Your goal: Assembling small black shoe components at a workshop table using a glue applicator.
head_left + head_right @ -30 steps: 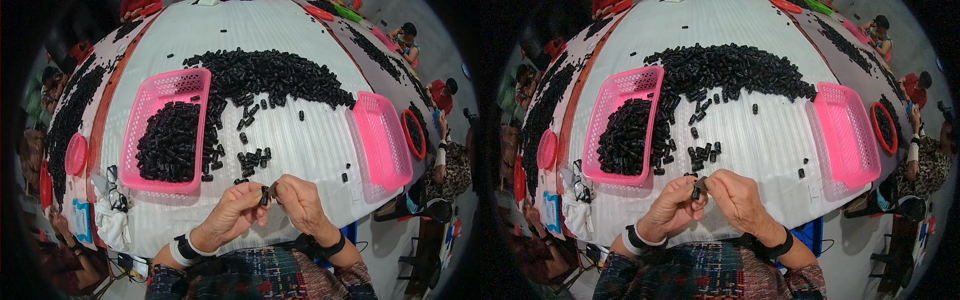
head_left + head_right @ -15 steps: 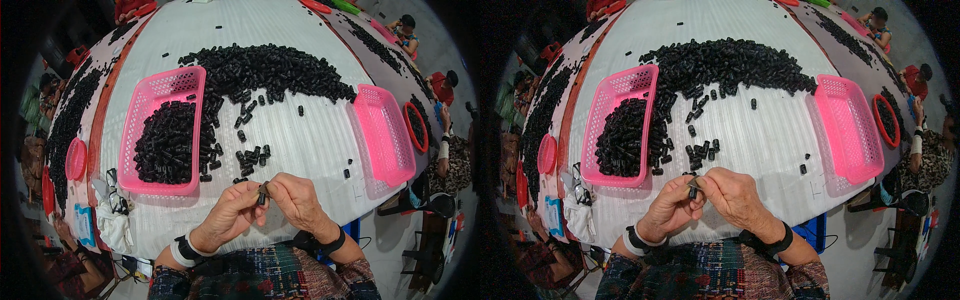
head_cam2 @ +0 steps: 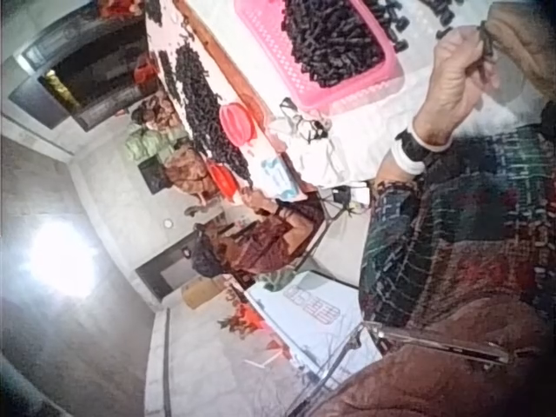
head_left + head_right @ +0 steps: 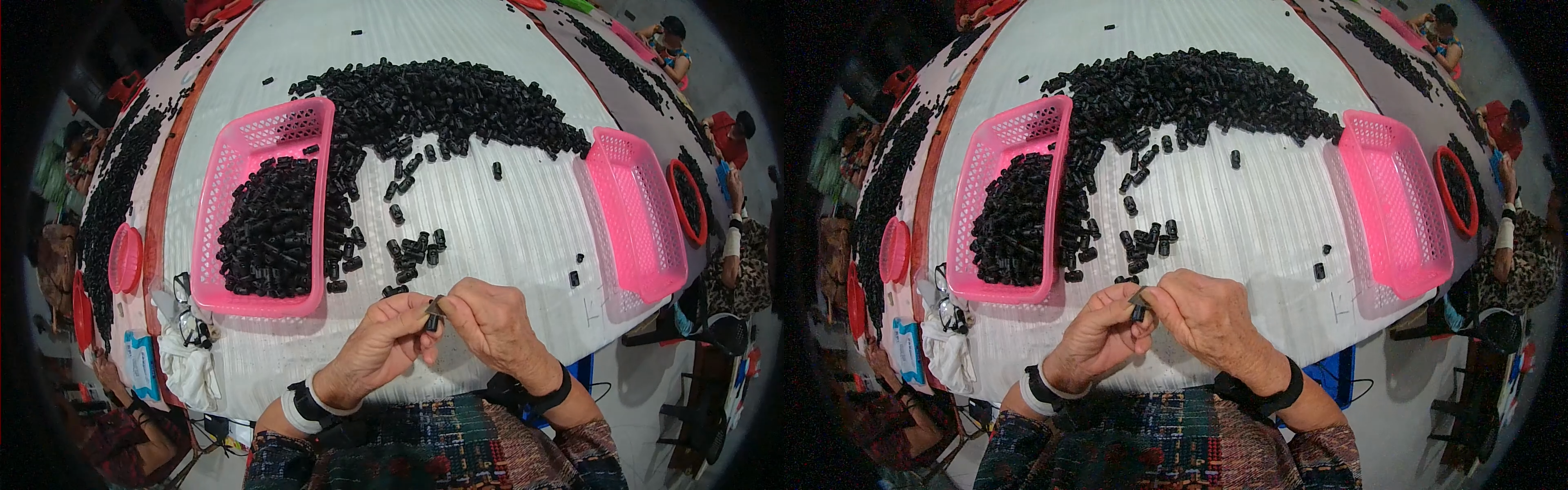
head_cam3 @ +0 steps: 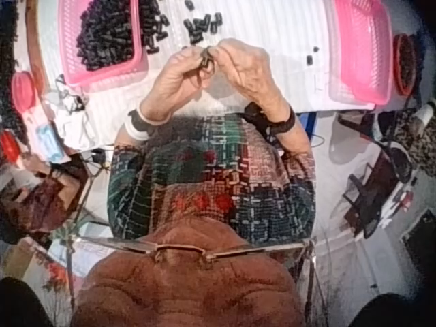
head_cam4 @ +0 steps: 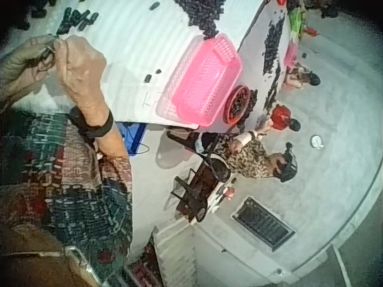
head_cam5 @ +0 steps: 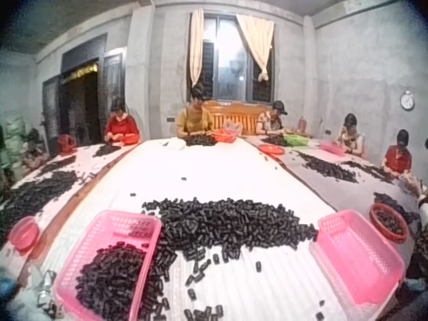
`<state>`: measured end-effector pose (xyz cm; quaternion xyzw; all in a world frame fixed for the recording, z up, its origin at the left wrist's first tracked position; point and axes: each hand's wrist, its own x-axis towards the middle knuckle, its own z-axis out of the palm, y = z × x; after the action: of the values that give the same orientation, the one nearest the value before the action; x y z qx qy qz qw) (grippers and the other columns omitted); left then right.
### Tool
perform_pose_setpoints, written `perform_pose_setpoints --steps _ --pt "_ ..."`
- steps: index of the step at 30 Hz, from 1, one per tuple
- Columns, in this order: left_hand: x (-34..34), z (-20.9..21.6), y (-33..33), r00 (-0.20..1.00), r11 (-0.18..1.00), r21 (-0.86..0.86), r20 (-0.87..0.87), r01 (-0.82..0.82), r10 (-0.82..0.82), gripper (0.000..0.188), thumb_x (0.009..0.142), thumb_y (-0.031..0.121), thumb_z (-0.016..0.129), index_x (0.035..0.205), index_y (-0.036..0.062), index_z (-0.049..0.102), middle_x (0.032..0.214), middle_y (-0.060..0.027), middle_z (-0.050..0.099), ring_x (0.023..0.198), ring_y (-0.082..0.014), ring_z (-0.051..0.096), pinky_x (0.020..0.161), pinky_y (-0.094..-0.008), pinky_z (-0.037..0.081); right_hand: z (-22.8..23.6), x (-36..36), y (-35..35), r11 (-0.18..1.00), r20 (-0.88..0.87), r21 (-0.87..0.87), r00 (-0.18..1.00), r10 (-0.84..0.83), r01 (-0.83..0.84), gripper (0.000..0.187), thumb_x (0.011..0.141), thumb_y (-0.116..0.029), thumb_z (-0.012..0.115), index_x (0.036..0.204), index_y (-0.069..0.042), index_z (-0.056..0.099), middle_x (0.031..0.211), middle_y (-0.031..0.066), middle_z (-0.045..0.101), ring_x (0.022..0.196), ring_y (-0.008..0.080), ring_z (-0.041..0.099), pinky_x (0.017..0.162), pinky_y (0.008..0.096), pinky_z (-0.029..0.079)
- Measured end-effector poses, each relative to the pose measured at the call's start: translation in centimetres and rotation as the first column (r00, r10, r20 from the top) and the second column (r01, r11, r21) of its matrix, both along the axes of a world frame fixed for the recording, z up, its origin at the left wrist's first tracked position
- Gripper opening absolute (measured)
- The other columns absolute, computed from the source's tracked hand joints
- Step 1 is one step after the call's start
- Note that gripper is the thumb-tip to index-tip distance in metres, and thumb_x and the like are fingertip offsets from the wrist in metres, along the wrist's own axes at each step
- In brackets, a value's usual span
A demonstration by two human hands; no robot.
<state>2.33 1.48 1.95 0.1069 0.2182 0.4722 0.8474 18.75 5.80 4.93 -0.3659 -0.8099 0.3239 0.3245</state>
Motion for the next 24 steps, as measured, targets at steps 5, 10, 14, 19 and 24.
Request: perform_pose_setpoints --steps 5,10,14,19,24 --pt "0.1 -0.1 0.1 1.000 1.000 -0.014 -0.017 -0.002 0.002 0.019 0.087 0.011 0.052 0.098 -0.0040 0.053 0.078 -0.0085 0.057 0.063 -0.0103 0.052 0.054 -0.0266 0.049 -0.7 0.0 0.2 0.997 0.016 0.075 1.000 -0.018 0.016 0.023 0.085 -0.017 0.053 0.066 -0.004 0.051 0.057 0.0082 0.051 0.046 0.0214 0.052 0.039 0.0310 0.039" --pt "0.1 -0.4 0.2 1.000 0.999 -0.037 -0.006 -0.019 0.019 0.018 0.087 0.012 0.052 0.097 -0.0037 0.054 0.078 -0.0082 0.056 0.063 -0.0104 0.052 0.054 -0.0266 0.049 -0.7 0.0 -0.1 1.000 -0.022 -0.024 1.000 0.005 -0.006 0.022 0.086 -0.018 0.051 0.070 -0.003 0.053 0.057 0.0093 0.051 0.047 0.0222 0.052 0.041 0.0319 0.040" --pt "0.0 0.5 0.3 1.000 1.000 -0.003 0.008 -0.023 0.023 0.017 0.087 0.012 0.052 0.095 -0.0027 0.054 0.077 -0.0080 0.056 0.062 -0.0106 0.052 0.053 -0.0271 0.049 0.3 0.4 0.2 0.968 -0.127 -0.250 0.991 -0.037 0.004 0.021 0.086 -0.017 0.051 0.073 -0.001 0.055 0.059 0.0106 0.051 0.049 0.0248 0.053 0.044 0.0328 0.041" --pt "0.0 0.6 0.0 0.999 0.999 0.018 -0.006 -0.031 0.031 0.016 0.086 0.012 0.053 0.094 -0.0022 0.054 0.075 -0.0076 0.056 0.061 -0.0109 0.052 0.053 -0.0276 0.048 0.3 -0.1 0.0 0.998 -0.096 -0.063 0.995 -0.018 0.012 0.020 0.086 -0.016 0.051 0.073 -0.001 0.055 0.058 0.0102 0.051 0.049 0.0244 0.053 0.043 0.0324 0.040" --pt "0.0 0.6 0.0 1.000 1.000 0.006 -0.008 -0.022 0.022 0.017 0.086 0.011 0.054 0.095 -0.0026 0.054 0.075 -0.0080 0.056 0.061 -0.0111 0.052 0.053 -0.0278 0.049 0.1 -0.2 -0.1 1.000 -0.044 -0.007 0.999 -0.017 0.017 0.020 0.086 -0.017 0.052 0.074 -0.002 0.056 0.057 0.0089 0.051 0.048 0.0224 0.053 0.043 0.0314 0.041"
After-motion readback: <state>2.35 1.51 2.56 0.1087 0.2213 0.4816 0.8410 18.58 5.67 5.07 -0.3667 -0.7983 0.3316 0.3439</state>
